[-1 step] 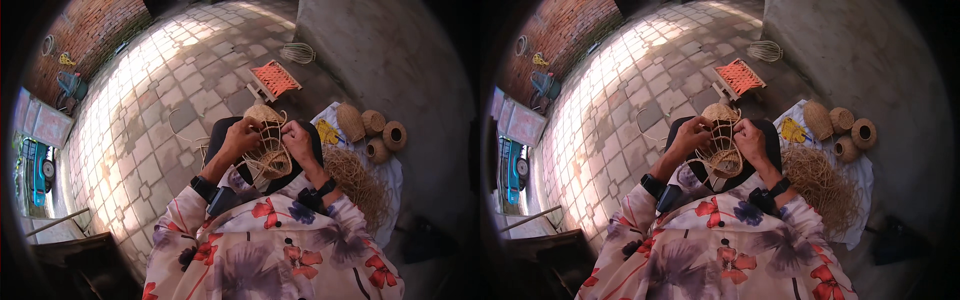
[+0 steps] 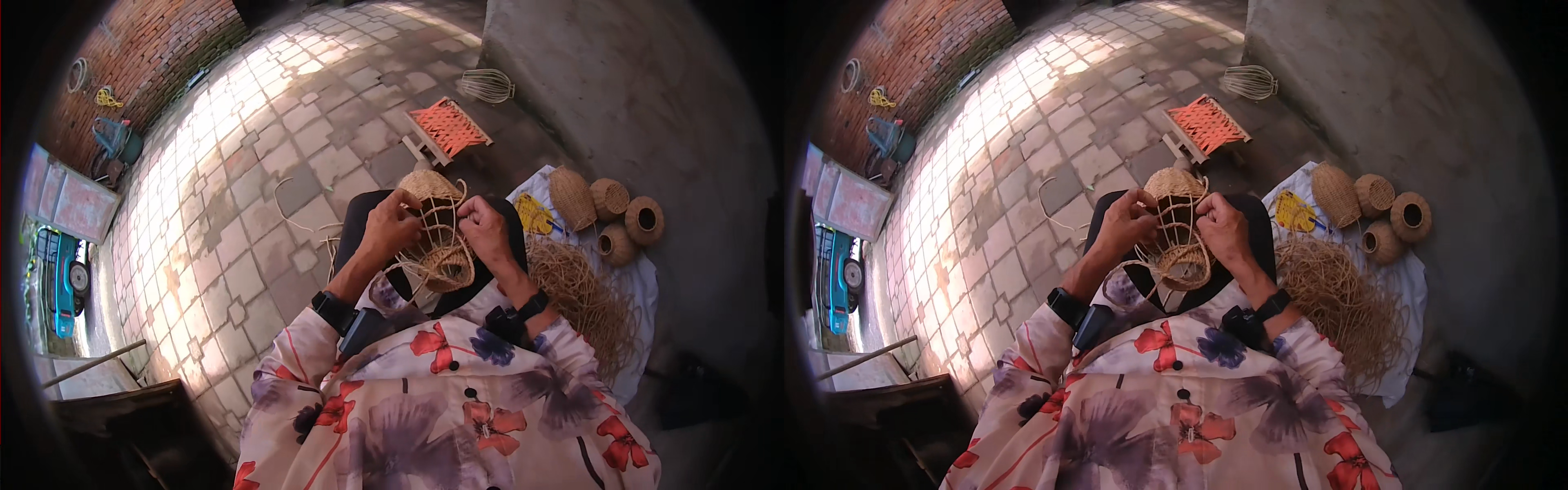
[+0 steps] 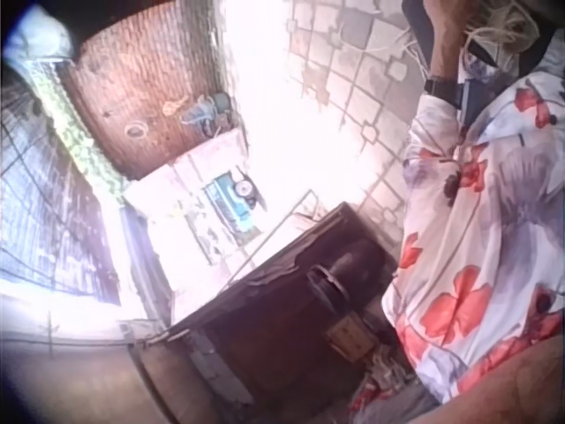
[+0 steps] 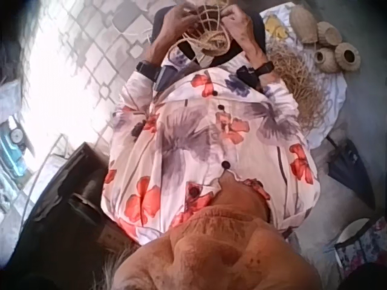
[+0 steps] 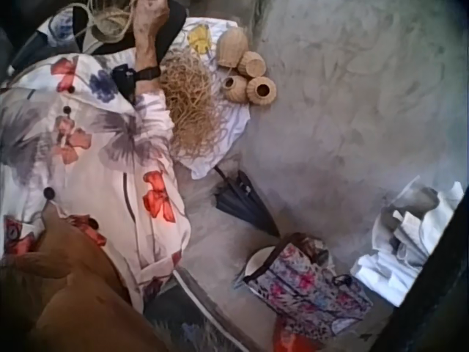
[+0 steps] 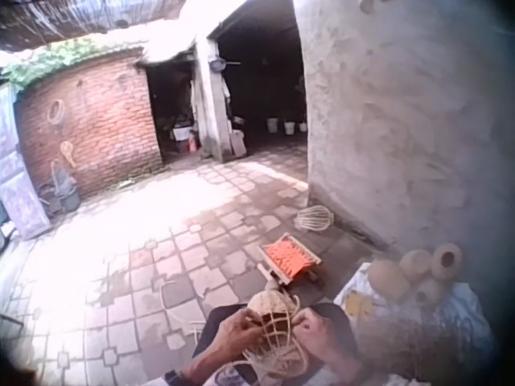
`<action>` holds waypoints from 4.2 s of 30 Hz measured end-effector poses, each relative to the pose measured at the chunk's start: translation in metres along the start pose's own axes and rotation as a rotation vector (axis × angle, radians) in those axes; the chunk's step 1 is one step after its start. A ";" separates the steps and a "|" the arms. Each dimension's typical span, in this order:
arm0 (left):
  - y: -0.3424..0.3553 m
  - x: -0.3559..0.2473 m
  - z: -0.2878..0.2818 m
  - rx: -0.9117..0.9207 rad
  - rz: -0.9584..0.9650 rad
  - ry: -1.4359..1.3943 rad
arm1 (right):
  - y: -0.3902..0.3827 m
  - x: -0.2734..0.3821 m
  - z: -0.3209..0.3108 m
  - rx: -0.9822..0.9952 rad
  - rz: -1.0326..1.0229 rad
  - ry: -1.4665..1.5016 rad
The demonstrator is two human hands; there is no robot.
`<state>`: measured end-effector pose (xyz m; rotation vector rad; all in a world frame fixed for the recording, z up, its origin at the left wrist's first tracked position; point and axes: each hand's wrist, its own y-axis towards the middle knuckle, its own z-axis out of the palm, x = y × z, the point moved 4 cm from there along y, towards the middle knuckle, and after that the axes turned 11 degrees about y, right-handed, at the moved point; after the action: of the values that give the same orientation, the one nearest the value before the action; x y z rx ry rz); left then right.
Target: Weaving a small basket from natural fibers by hand.
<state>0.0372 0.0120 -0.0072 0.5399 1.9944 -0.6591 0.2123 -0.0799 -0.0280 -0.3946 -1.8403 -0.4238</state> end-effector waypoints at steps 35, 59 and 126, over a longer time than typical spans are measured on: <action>-0.027 -0.002 -0.029 -0.136 0.316 0.504 | 0.002 0.001 0.000 0.046 0.026 0.142; -0.056 0.038 -0.063 0.088 0.200 0.520 | -0.008 0.008 0.005 -0.001 -0.058 0.039; -0.032 0.043 -0.020 0.055 -0.167 -0.823 | 0.015 0.020 0.006 0.029 -0.042 -0.127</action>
<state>-0.0152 0.0052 -0.0295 0.0886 1.2490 -0.8668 0.2085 -0.0627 -0.0095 -0.3703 -1.9788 -0.4085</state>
